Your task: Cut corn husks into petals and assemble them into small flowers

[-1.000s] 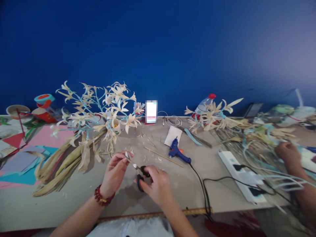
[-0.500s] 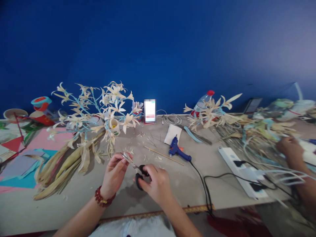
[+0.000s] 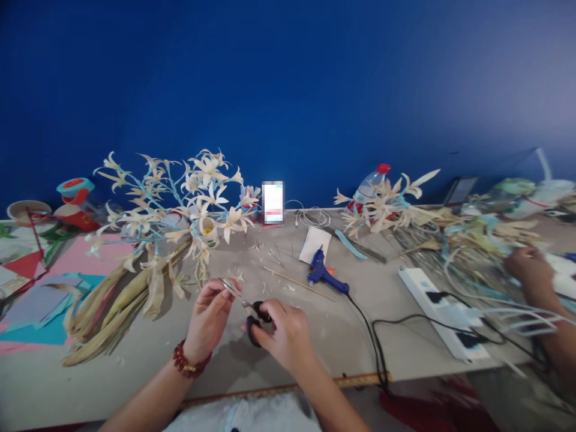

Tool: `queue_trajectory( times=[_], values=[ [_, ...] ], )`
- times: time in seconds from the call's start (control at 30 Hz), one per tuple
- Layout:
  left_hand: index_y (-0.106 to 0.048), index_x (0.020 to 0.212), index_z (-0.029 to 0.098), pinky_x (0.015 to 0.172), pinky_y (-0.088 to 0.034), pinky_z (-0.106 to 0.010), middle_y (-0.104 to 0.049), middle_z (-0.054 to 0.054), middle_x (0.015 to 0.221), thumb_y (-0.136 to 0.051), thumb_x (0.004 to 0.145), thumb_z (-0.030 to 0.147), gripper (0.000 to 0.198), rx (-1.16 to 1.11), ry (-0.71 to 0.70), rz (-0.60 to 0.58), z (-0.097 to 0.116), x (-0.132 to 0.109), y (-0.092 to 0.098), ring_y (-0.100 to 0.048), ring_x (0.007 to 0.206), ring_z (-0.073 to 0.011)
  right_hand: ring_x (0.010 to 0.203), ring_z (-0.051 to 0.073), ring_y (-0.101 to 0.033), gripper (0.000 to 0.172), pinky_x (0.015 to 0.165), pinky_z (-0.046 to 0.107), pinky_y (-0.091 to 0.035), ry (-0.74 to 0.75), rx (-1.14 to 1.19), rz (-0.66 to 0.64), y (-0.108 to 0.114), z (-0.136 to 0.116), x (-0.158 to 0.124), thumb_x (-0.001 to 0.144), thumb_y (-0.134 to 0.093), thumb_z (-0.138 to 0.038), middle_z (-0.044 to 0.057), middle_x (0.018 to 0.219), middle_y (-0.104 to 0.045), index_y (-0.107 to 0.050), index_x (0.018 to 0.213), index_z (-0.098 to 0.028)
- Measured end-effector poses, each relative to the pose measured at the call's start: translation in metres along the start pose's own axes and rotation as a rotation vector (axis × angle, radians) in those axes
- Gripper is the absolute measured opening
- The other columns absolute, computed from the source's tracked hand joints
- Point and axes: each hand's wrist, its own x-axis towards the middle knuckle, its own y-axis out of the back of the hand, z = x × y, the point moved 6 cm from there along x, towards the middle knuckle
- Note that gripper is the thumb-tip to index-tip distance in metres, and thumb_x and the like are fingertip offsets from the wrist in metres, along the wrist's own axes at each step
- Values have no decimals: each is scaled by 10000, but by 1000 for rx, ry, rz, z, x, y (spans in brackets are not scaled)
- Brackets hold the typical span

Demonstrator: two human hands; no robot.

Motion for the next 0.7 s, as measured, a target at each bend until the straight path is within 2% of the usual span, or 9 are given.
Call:
queue_trajectory(
  times=[0.37,0.53,0.7],
  values=[
    [-663,808,220,828,-443,-269,-675,-7,841,-676,809,186,37,3,2,-16,1,0,-2,-618,899,-148,480,120,-497,205,479,226,-318,-3,9,22,2,-1,0,792,-683,-374,-17,586,-582,-596,787,-188],
    [-655,813,206,807,-436,-280,-653,-15,869,-663,818,184,24,18,9,-12,0,0,-2,-597,867,-148,483,110,-476,231,479,216,-345,-85,86,40,3,9,-2,782,-695,-386,-29,601,-546,-573,781,-189],
    [-617,803,188,713,-406,-256,-602,-10,762,-621,845,195,43,98,50,-66,-2,-2,-5,-539,738,-129,510,99,-470,233,493,201,-375,-185,237,15,6,20,-1,762,-709,-351,-44,637,-514,-545,810,-193]
  ],
)
